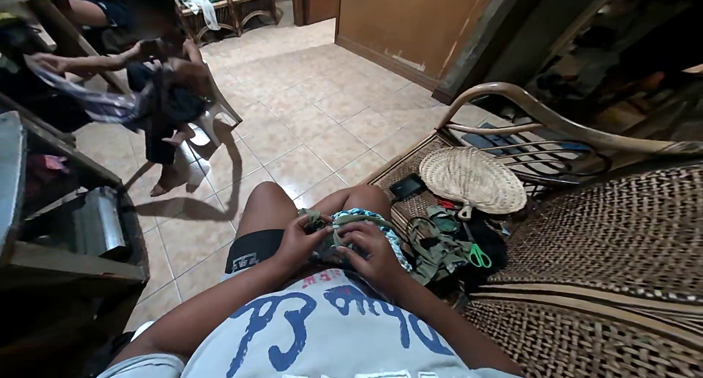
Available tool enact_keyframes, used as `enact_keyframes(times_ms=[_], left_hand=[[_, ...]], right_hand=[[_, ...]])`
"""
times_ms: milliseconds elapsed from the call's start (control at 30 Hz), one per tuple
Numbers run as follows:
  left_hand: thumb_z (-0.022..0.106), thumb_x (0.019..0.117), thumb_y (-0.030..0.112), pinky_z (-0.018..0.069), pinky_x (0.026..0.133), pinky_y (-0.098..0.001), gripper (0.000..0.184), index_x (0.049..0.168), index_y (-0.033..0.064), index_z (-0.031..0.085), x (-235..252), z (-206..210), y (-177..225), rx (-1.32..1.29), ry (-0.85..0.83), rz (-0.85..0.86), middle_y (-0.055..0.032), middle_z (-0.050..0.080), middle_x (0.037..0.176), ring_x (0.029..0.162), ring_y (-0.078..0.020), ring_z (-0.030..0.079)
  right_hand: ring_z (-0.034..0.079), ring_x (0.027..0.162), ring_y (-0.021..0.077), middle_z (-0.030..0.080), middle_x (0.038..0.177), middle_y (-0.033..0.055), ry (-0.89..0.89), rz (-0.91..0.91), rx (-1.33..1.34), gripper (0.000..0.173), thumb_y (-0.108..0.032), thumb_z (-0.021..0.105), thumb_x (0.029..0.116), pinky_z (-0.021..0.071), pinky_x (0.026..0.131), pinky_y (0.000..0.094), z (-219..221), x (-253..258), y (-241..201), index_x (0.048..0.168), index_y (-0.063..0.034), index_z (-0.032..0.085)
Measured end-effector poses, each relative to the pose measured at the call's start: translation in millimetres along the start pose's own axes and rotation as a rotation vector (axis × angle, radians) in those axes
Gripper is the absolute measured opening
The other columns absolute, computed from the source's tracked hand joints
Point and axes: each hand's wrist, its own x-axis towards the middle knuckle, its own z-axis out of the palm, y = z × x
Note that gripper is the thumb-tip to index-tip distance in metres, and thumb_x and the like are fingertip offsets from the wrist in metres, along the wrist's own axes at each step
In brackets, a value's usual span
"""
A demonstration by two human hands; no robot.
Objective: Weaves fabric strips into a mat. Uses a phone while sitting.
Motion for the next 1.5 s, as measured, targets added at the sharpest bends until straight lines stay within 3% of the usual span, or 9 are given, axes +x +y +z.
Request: enact_keyframes(times_ms=[133, 267, 433, 567, 700, 867, 1067, 1200, 1500], left_hand=[[0.069, 0.0908, -0.001, 0.0589, 0.083, -0.0256, 0.019, 0.110, -0.0026, 0.067, 0, 1, -1, -0.037, 0.010, 0.009, -0.0029, 0.072, 0.099, 0.088, -0.0067, 0.069], [0.070, 0.0903, -0.002, 0.0594, 0.082, -0.0259, 0.019, 0.109, -0.0027, 0.067, -2, 1, -1, -0.083, 0.065, -0.032, -0.0035, 0.072, 0.097, 0.086, -0.0076, 0.069], [0.067, 0.0926, -0.001, 0.0591, 0.081, -0.0270, 0.019, 0.112, -0.0035, 0.066, -2, -1, -2, -0.105, 0.095, -0.073, -0.0038, 0.072, 0.097, 0.086, -0.0083, 0.069], [0.068, 0.0913, -0.002, 0.0591, 0.081, -0.0260, 0.020, 0.111, -0.0028, 0.066, -4, 2, 1, -0.101, 0.092, -0.064, -0.0026, 0.072, 0.096, 0.085, -0.0074, 0.069], [0.068, 0.0922, -0.001, 0.0592, 0.082, -0.0266, 0.020, 0.112, -0.0039, 0.066, -3, 1, -4, -0.128, 0.100, -0.057, -0.0038, 0.072, 0.097, 0.087, -0.0081, 0.069], [0.067, 0.0939, 0.000, 0.0593, 0.081, -0.0282, 0.020, 0.114, -0.0026, 0.066, -1, -2, -5, -0.148, 0.133, -0.118, -0.0048, 0.071, 0.097, 0.087, -0.0097, 0.069], [0.059, 0.1012, 0.007, 0.0594, 0.082, -0.0320, 0.020, 0.118, -0.0023, 0.063, 1, -5, -5, -0.218, 0.103, -0.233, -0.0071, 0.070, 0.100, 0.088, -0.0129, 0.069], [0.051, 0.1066, 0.013, 0.0578, 0.083, -0.0343, 0.022, 0.121, -0.0011, 0.060, 5, -5, -4, -0.269, 0.086, -0.334, -0.0087, 0.068, 0.102, 0.090, -0.0148, 0.067], [0.073, 0.0883, 0.005, 0.0572, 0.085, -0.0291, 0.013, 0.097, 0.0042, 0.063, 5, -6, -6, -0.029, -0.063, -0.035, -0.0011, 0.069, 0.098, 0.092, -0.0093, 0.067]], right_hand=[[0.071, 0.101, 0.0171, 0.074, 0.102, 0.0130, 0.077, -0.028, 0.069, 0.023, -0.017, 0.059, 0.1017, 0.0562, 0.093, 0.0305, 7, -2, 3, 0.101, 0.0026, 0.071], [0.065, 0.067, 0.0073, 0.066, 0.078, -0.0002, -0.321, 0.545, 0.679, 0.018, -0.018, 0.050, 0.1064, 0.0575, 0.066, 0.0263, -9, 1, -21, 0.105, -0.0020, 0.058], [0.058, 0.122, 0.0187, 0.070, 0.121, 0.0099, -0.478, -0.025, 0.331, 0.029, -0.028, 0.061, 0.1016, 0.0403, 0.110, 0.0389, -33, -1, -20, 0.106, -0.0040, 0.077], [0.064, 0.119, 0.0203, 0.075, 0.101, 0.0065, -0.466, -0.141, 0.194, 0.029, -0.027, 0.058, 0.1040, 0.0352, 0.119, 0.0475, -67, -5, -26, 0.098, -0.0043, 0.075], [0.063, 0.064, -0.0014, 0.067, 0.080, -0.0026, -0.604, 0.033, 0.688, 0.032, -0.028, 0.049, 0.1092, 0.0572, 0.059, 0.0171, -93, -10, -32, 0.123, -0.0042, 0.066], [0.069, 0.088, 0.0098, 0.069, 0.082, 0.0029, -0.581, -0.413, 0.625, 0.025, -0.019, 0.061, 0.1035, 0.0501, 0.107, 0.0412, -111, -13, -20, 0.085, -0.0038, 0.066], [0.066, 0.077, 0.0082, 0.069, 0.082, 0.0040, -0.525, -0.217, 0.125, 0.019, -0.021, 0.060, 0.1021, 0.0563, 0.073, 0.0251, -152, -26, -6, 0.095, -0.0056, 0.070], [0.063, 0.113, 0.0484, 0.068, 0.118, 0.0269, -0.475, 0.517, -0.558, 0.036, -0.016, 0.074, 0.0926, 0.0448, 0.098, 0.0696, -137, 0, 6, 0.126, -0.0029, 0.071], [0.062, 0.123, 0.0261, 0.070, 0.123, 0.0144, -0.337, -0.095, 0.110, 0.037, -0.024, 0.047, 0.1070, 0.0437, 0.110, 0.0486, -8, 49, 64, 0.121, -0.0001, 0.071]])
